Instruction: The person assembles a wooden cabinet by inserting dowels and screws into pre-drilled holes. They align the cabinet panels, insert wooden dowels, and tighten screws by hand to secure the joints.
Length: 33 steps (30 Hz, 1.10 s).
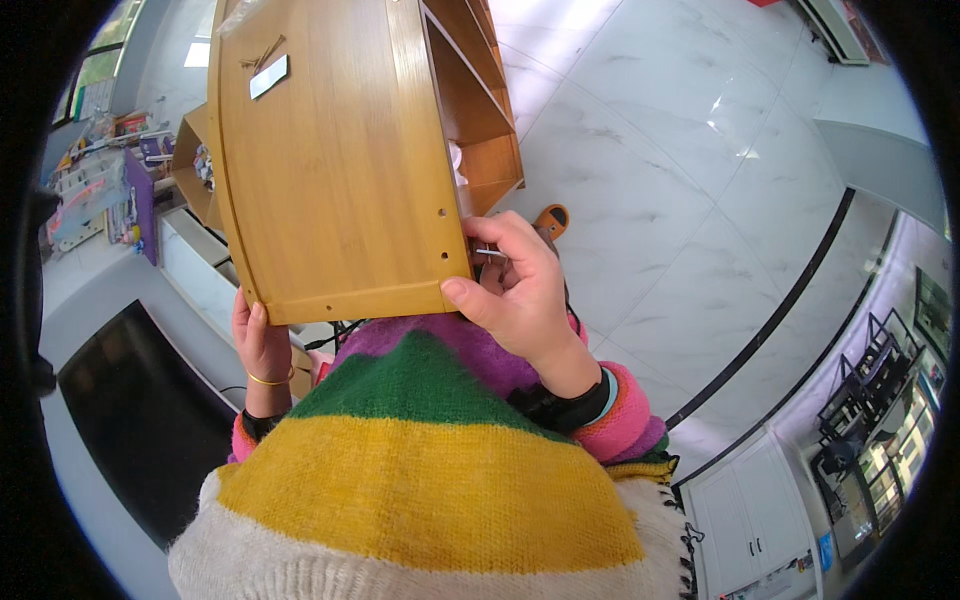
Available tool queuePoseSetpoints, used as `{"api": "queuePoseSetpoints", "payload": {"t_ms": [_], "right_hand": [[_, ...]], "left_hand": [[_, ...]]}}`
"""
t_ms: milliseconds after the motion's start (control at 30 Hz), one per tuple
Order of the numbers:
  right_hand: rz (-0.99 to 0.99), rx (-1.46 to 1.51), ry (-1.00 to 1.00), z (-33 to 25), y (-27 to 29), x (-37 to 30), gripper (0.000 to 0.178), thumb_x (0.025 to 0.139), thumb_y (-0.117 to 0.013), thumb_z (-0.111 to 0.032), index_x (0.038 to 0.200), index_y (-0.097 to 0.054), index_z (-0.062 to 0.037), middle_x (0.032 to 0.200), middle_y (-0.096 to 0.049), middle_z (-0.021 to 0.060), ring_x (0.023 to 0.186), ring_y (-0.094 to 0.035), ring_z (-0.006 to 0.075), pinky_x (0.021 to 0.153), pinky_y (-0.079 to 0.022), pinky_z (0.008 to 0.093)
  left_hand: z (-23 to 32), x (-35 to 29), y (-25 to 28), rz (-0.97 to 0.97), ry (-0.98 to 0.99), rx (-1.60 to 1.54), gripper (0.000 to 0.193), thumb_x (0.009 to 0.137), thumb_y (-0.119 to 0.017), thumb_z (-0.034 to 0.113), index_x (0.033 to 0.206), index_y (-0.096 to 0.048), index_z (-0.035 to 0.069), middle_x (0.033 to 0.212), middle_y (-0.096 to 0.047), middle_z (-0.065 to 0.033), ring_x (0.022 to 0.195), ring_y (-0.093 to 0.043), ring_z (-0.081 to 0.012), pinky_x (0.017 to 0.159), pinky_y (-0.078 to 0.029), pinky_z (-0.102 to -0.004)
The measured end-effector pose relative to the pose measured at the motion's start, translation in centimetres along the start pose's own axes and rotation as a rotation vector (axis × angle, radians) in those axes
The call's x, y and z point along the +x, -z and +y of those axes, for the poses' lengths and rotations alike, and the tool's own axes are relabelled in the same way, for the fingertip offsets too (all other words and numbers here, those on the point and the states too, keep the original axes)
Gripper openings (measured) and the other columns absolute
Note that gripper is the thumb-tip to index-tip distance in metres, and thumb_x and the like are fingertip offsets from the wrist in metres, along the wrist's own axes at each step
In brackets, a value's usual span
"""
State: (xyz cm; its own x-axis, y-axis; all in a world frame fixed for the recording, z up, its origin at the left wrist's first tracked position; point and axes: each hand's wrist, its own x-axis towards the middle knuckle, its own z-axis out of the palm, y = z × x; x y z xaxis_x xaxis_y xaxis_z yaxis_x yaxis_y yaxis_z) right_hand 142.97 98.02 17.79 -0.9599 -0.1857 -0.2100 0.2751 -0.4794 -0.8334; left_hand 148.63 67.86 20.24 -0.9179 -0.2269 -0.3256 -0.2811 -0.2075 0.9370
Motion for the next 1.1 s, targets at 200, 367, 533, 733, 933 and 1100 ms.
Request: {"api": "queuePoseSetpoints", "payload": {"t_ms": [200,367,533,733,933,1100], "right_hand": [[0.045,0.088,0.010,-0.3,0.5,-0.1,0.041,0.076,-0.069,-0.010,0.107,-0.050,0.0079,0.096,-0.043,0.0045,0.089,-0.050,0.0120,0.081,-0.043,0.0243],[0.024,0.015,0.037,-0.1,0.4,-0.1,0.041,0.075,-0.069,-0.012,0.106,-0.050,0.0074,0.095,-0.043,0.0039,0.088,-0.050,0.0111,0.080,-0.043,0.0238],[0.045,-0.007,0.026,0.0,0.4,-0.1,0.044,0.074,-0.071,-0.018,0.105,-0.051,0.0068,0.094,-0.042,0.0026,0.084,-0.047,0.0093,0.075,-0.042,0.0219],[0.075,-0.028,0.008,-0.2,0.7,-0.1,0.048,0.075,-0.071,-0.024,0.105,-0.051,0.0079,0.093,-0.041,0.0021,0.081,-0.044,0.0078,0.070,-0.040,0.0207],[0.076,-0.106,0.063,-0.2,1.0,0.0,0.050,0.077,-0.068,-0.028,0.104,-0.052,0.0096,0.093,-0.043,0.0038,0.082,-0.044,0.0099,0.071,-0.040,0.0219],[0.100,-0.141,0.115,0.0,1.0,-0.2,0.046,0.077,-0.067,-0.025,0.103,-0.052,0.0099,0.095,-0.045,0.0053,0.085,-0.047,0.0119,0.074,-0.042,0.0237]], "left_hand": [[0.0,0.0,-0.4,-0.034,-0.015,0.018,0.045,0.083,-0.058,0.016,0.121,-0.044,-0.003,0.114,-0.054,-0.0092,0.106,-0.051,-0.0181,0.093,-0.038,-0.0318],[0.0,0.0,-0.2,-0.010,-0.008,-0.007,0.044,0.083,-0.057,0.015,0.121,-0.044,-0.002,0.114,-0.054,-0.0094,0.107,-0.051,-0.0186,0.093,-0.038,-0.0320],[-0.1,-0.1,-0.1,0.008,-0.013,-0.017,0.044,0.083,-0.058,0.016,0.121,-0.045,-0.002,0.114,-0.054,-0.0091,0.106,-0.051,-0.0186,0.093,-0.038,-0.0319],[-0.3,0.2,-0.7,0.010,-0.014,-0.012,0.047,0.081,-0.062,0.021,0.119,-0.045,-0.003,0.110,-0.056,-0.0081,0.103,-0.053,-0.0169,0.090,-0.040,-0.0298],[-0.5,0.2,-1.1,0.019,-0.037,-0.004,0.046,0.081,-0.062,0.021,0.118,-0.046,-0.003,0.109,-0.056,-0.0077,0.101,-0.053,-0.0158,0.089,-0.040,-0.0291],[-0.8,0.2,-1.0,0.011,-0.043,-0.014,0.045,0.081,-0.062,0.019,0.118,-0.047,-0.003,0.110,-0.057,-0.0076,0.102,-0.053,-0.0155,0.090,-0.039,-0.0290]]}}
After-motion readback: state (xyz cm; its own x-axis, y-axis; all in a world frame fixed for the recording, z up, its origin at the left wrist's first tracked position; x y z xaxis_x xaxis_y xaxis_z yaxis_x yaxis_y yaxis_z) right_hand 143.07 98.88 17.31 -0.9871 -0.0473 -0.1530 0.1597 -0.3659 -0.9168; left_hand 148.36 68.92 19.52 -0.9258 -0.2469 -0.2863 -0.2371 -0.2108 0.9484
